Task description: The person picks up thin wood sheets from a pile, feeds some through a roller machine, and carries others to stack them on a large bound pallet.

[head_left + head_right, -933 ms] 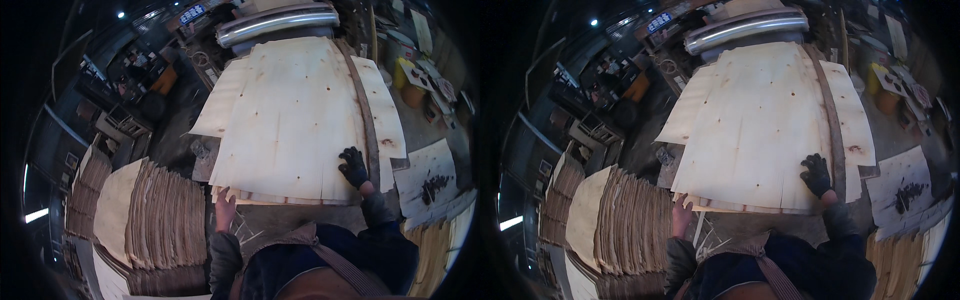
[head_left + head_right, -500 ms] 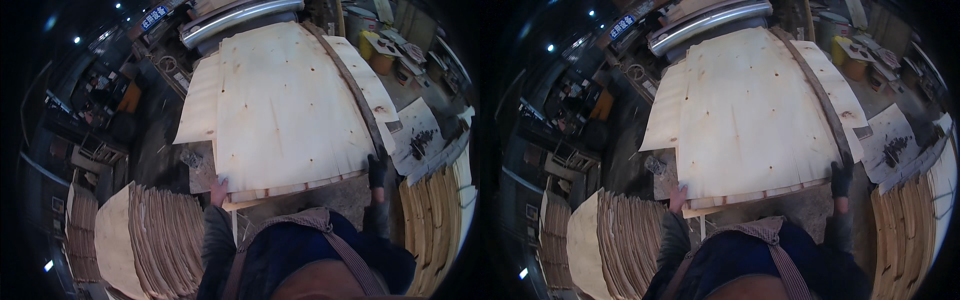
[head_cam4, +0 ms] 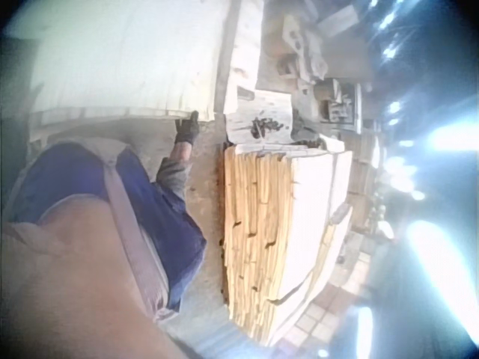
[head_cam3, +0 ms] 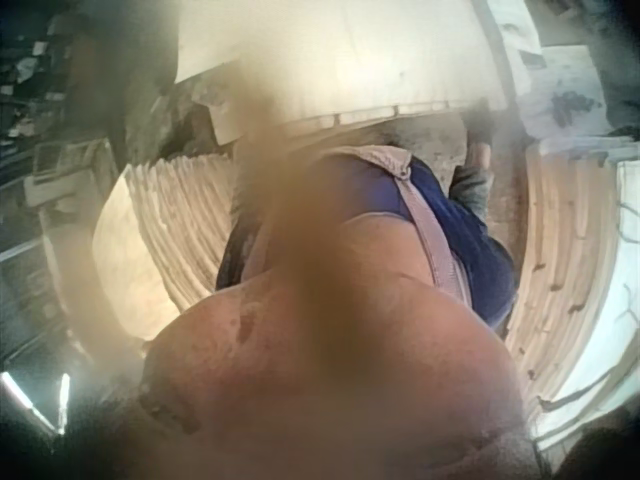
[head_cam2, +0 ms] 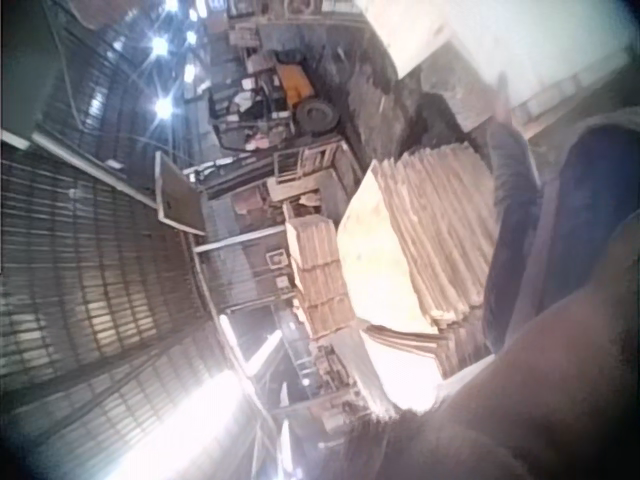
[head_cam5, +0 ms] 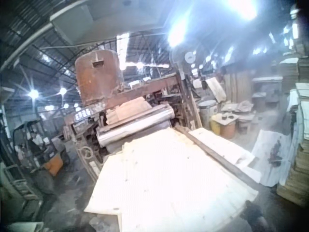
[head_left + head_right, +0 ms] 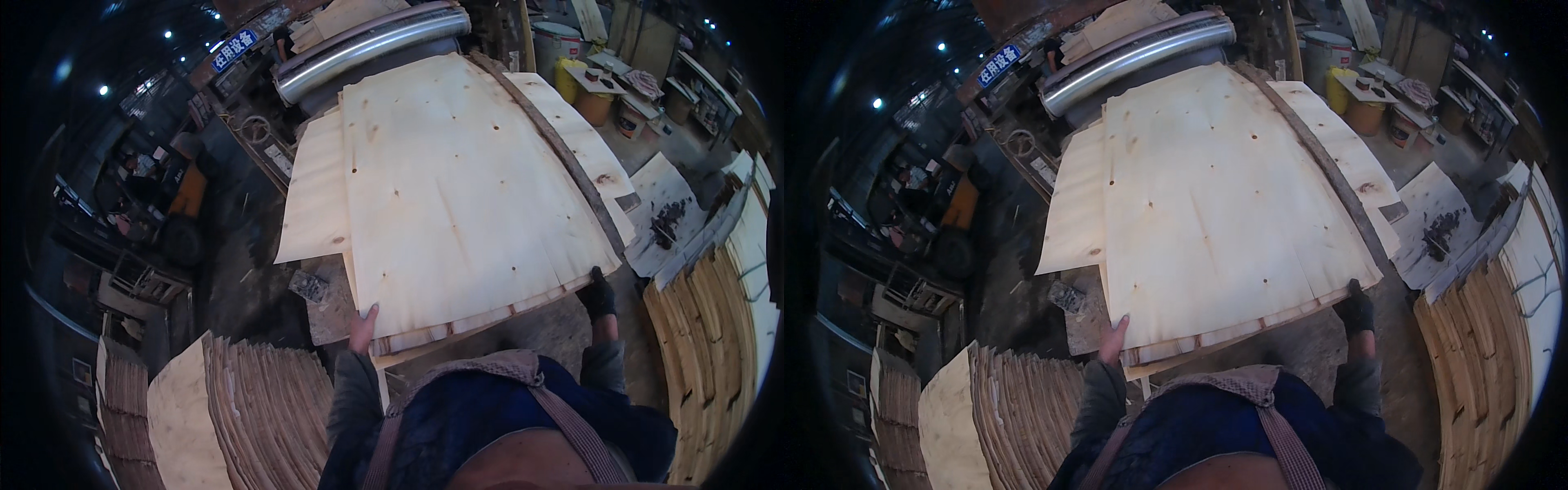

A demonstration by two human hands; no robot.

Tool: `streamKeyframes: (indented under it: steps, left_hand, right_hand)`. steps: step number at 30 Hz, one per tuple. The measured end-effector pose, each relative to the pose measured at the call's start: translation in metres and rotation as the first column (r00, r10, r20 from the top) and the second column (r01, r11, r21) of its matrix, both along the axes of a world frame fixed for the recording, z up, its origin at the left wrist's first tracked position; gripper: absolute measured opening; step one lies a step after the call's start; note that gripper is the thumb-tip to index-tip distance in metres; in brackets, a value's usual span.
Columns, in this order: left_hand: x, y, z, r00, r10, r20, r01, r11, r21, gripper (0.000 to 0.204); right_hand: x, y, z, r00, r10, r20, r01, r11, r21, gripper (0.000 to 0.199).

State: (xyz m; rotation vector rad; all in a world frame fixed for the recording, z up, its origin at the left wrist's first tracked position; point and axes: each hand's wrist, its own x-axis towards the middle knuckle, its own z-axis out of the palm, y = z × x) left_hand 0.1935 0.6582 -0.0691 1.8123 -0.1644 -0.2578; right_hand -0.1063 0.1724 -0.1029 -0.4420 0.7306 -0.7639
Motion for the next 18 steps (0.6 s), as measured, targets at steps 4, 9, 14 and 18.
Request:
streamKeyframes:
  steps: [4, 9, 14, 18]
  left_hand:
    - [-0.009, 0.006, -0.003, 0.996, 0.083, 0.019, -0.085, 0.991, 0.1, 0.044]
    - [-0.035, -0.013, 0.019, 0.985, 0.125, 0.115, -0.147, 0.966, 0.211, 0.044]
    - [-0.053, -0.024, 0.011, 0.98, 0.141, 0.138, -0.171, 0.957, 0.236, 0.045]
    - [-0.054, -0.039, 0.032, 0.974, 0.164, 0.154, -0.191, 0.964, 0.185, 0.044]
  right_hand:
    - [0.003, 0.0, 0.013, 0.977, 0.108, -0.185, -0.133, 0.983, -0.129, 0.041]
    - [-0.003, -0.022, -0.004, 0.949, 0.08, -0.305, -0.133, 0.978, -0.158, 0.036]
    - [-0.012, -0.038, 0.018, 0.895, 0.071, -0.44, -0.202, 0.945, -0.258, 0.04]
    - [-0.004, -0.032, 0.026, 0.892, -0.02, -0.452, -0.148, 0.931, -0.334, 0.039]
